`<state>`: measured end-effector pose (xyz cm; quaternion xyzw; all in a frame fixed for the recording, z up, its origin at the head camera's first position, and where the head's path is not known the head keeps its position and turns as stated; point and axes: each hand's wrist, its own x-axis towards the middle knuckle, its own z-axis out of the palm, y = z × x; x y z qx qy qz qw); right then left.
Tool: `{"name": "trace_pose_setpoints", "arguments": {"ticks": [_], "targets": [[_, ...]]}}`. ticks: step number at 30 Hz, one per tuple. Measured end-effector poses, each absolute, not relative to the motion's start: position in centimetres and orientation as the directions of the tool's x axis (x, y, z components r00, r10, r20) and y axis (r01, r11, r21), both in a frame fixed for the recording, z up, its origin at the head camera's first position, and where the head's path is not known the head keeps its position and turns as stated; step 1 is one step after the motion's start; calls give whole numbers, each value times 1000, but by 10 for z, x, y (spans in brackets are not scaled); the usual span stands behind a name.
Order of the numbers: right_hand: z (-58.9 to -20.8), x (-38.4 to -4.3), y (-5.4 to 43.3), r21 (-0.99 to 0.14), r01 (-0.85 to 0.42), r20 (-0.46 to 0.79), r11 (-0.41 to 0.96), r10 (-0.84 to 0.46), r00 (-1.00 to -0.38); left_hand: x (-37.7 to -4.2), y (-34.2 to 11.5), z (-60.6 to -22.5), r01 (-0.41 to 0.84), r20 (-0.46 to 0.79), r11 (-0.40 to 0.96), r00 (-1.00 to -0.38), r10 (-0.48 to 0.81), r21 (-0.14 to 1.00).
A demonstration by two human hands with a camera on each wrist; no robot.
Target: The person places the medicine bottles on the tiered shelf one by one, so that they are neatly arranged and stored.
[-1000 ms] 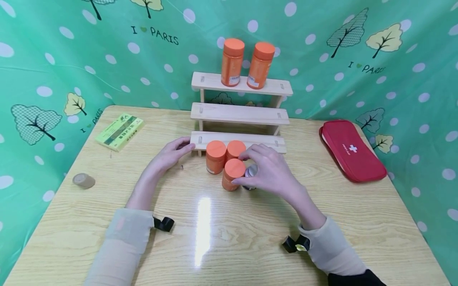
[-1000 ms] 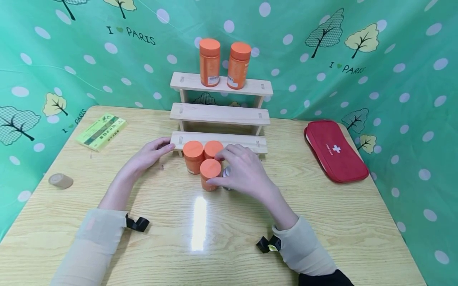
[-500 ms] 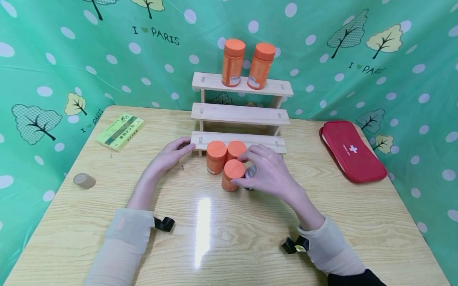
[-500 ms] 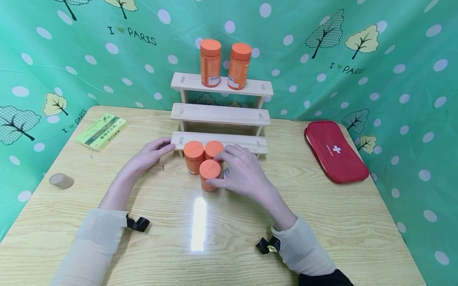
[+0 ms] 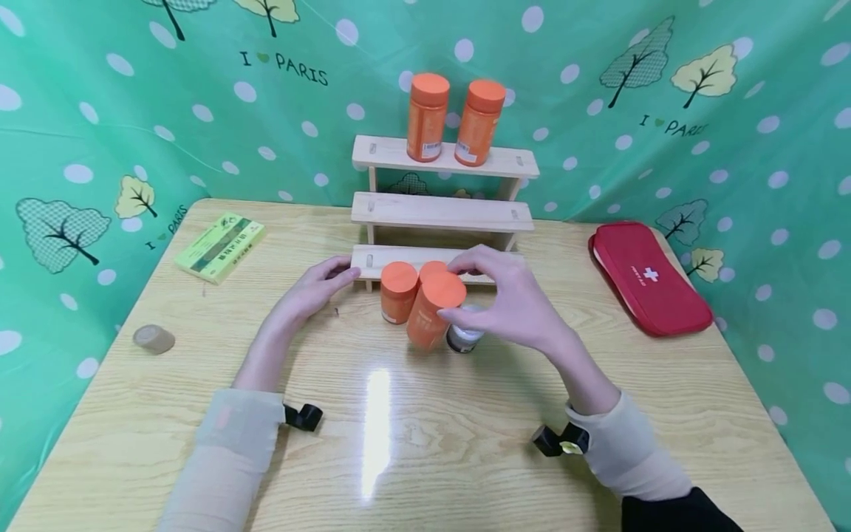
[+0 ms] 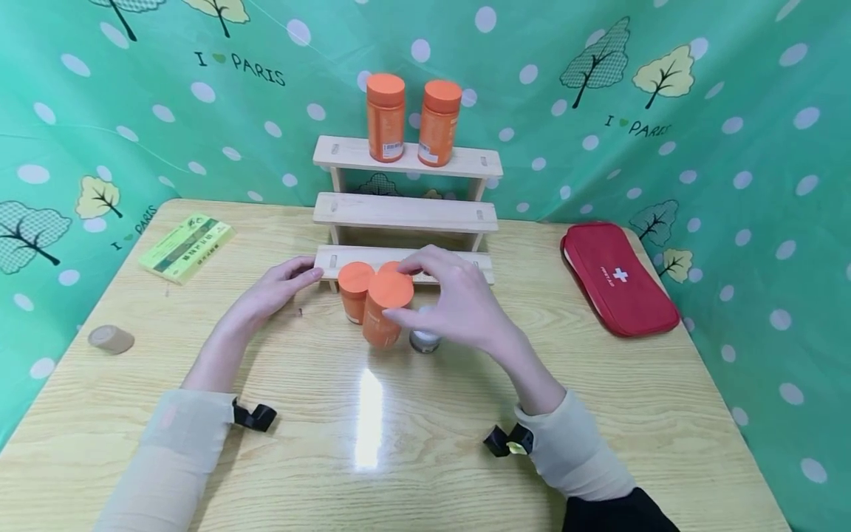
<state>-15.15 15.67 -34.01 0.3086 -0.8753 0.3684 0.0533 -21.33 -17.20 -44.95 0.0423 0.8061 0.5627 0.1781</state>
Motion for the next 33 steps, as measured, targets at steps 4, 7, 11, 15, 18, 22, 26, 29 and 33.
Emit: {"name": "trace_pose_setpoints", "arguments": {"ticks": [4, 7, 11, 15, 18, 22, 26, 29, 33], "targets": [[-325, -156, 159, -697, -523, 281, 490, -485, -828, -214, -173, -451, -124, -237, 374, -932, 274, 919], [-314, -162, 159, -758, -473, 256, 450, -462, -849, -214, -174, -452, -129, -241, 372, -931, 273, 919], [-303, -171, 158, -822, -435, 257, 367, -442, -859, -214, -174, -452, -135, -244, 362, -930, 274, 922], [-292, -180, 155, -855, -432, 285, 286, -437, -853, -214, -174, -452, -130, -239, 362, -931, 276, 923], [-284, -189, 153, -861, -430, 294, 270, -425, -856, -214, -174, -452, -125, -236, 364, -931, 277, 923], [-273, -203, 149, -874, -417, 292, 250, -418, -861, -213, -173, -451, -123, -233, 364, -933, 275, 923], [-265, -217, 146, -885, -413, 298, 217, -418, -858, -212, -173, -450, -121, -233, 366, -932, 277, 923], [-260, -228, 144, -887, -410, 301, 212, -409, -861, -212, -173, -449, -116, -229, 366, -931, 283, 924], [-255, -242, 139, -886, -398, 287, 237, -395, -873, -212, -173, -448, -108, -222, 362, -932, 288, 926]]}}
